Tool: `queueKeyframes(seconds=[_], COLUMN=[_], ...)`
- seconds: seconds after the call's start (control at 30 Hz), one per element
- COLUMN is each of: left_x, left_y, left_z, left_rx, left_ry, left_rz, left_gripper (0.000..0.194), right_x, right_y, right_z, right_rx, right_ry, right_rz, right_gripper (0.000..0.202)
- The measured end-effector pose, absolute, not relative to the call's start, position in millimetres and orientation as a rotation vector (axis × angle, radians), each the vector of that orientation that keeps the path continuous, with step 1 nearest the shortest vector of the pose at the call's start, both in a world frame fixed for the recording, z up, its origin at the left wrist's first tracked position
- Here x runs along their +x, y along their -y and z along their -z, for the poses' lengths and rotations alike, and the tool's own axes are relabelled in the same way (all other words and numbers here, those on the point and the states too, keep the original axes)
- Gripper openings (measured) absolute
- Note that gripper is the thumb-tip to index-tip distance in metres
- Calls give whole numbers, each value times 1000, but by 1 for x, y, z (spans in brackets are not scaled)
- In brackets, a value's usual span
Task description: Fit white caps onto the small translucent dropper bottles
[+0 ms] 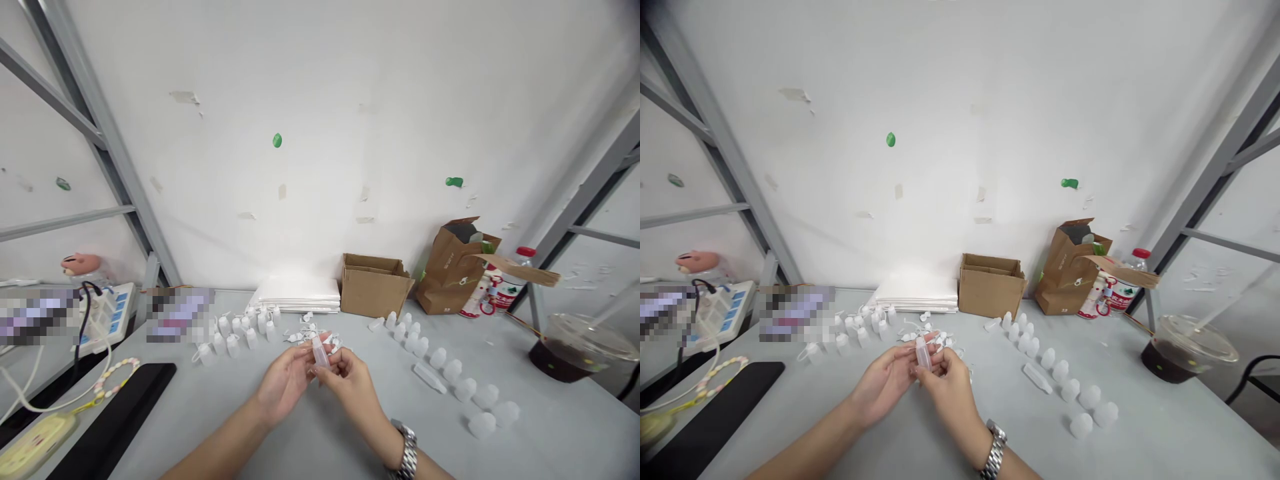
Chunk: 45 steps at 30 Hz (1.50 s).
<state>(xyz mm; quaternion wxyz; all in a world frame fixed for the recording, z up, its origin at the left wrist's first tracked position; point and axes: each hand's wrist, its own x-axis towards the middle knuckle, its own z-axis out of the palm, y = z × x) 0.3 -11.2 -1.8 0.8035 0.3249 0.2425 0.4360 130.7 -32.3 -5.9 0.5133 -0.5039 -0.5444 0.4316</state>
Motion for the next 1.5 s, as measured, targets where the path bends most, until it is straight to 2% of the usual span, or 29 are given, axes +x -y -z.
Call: queueKeyframes(seconds=[0.23,0.4,0.63,0.77,1.17,1.5], left_x=[4,2,-2,-2,-2,-5], left_y=[11,14,16,16,9,6], left_z=[10,2,-8,-8,-2,2], left_rx=[631,687,738,774,597,507], left_ry=[-483,-488,-528,-574,-487,-349], left_rz=[-926,-970,-1026,-1055,-949,-883], left_gripper=[42,43,34,33,36,26], right_x=[131,135,133,132,135,135], right_y=[29,28,33,37,33,32], right_z=[4,2,10,11,3,-1], right_rx=[-1085,-1071,-1262,-1266,-1228,-1143], right_ry=[1228,1283,1520,1578,1444,1313], right_rz=[-1193,-1223,-784,-688,-989,-1177], right_gripper=[27,22,12,9,15,16])
